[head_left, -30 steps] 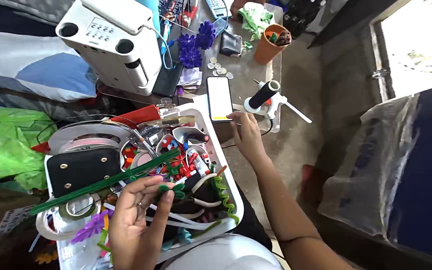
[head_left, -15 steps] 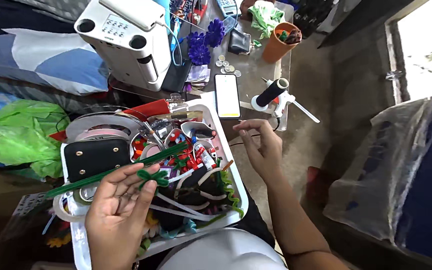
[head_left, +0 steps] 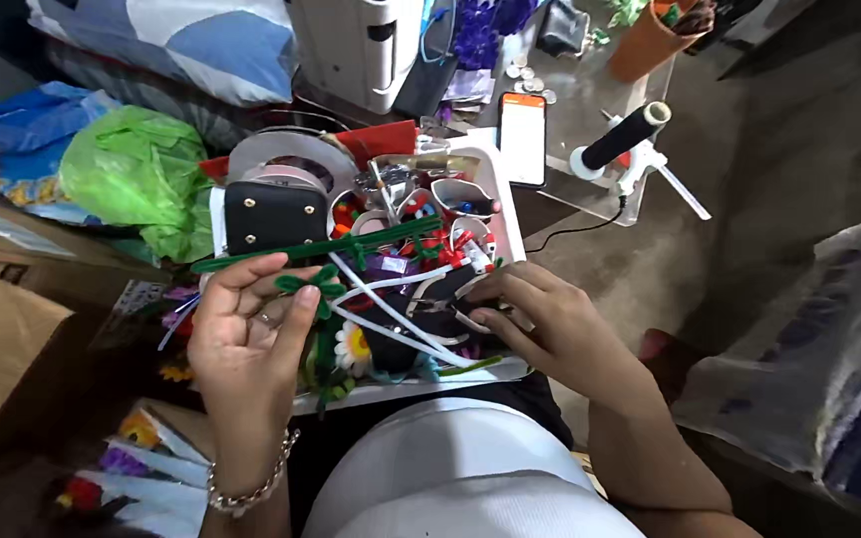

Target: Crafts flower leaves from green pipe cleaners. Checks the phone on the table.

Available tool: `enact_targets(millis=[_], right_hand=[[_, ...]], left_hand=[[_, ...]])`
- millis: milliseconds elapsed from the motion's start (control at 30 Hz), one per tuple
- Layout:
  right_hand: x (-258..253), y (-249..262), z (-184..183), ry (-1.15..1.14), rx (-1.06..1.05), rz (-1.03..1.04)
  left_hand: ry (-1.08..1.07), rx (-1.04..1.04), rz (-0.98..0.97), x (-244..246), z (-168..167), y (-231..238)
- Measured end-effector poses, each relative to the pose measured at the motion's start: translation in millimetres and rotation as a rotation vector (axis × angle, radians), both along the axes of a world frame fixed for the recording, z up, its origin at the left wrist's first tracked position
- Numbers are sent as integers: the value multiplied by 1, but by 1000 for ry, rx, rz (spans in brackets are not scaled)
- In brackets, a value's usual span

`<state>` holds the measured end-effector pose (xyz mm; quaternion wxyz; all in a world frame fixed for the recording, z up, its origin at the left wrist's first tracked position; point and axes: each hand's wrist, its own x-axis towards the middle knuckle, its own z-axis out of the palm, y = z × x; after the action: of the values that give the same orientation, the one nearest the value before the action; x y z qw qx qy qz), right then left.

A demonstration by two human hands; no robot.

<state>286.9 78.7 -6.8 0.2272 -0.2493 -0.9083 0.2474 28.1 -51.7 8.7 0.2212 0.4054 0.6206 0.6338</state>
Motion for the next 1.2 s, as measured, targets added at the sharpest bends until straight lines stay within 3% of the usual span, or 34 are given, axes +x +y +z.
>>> enact_targets(millis=[167, 333, 533, 733, 967, 1067, 1200], right_hand=[[-22, -27, 1, -222, 84, -31], [-13, -21, -10, -326, 91, -176], [-2, 0, -27, -232, 70, -75], [2, 5, -41, -245, 213, -18], [18, 20, -37, 92, 318, -73], [18, 17, -25, 386, 108, -20], [-5, -1, -6, 627, -523, 109]], left_hand=[[8, 42, -13, -8, 3, -15], [-19, 65, 10, -12, 8, -14], [-186, -12, -64, 4, 1, -11], [-297, -23, -132, 18, 4, -10], [-286, -4, -188, 33, 9, -10], [-278, 9, -224, 38, 10, -9], [-274, -4, -276, 44, 11, -6]])
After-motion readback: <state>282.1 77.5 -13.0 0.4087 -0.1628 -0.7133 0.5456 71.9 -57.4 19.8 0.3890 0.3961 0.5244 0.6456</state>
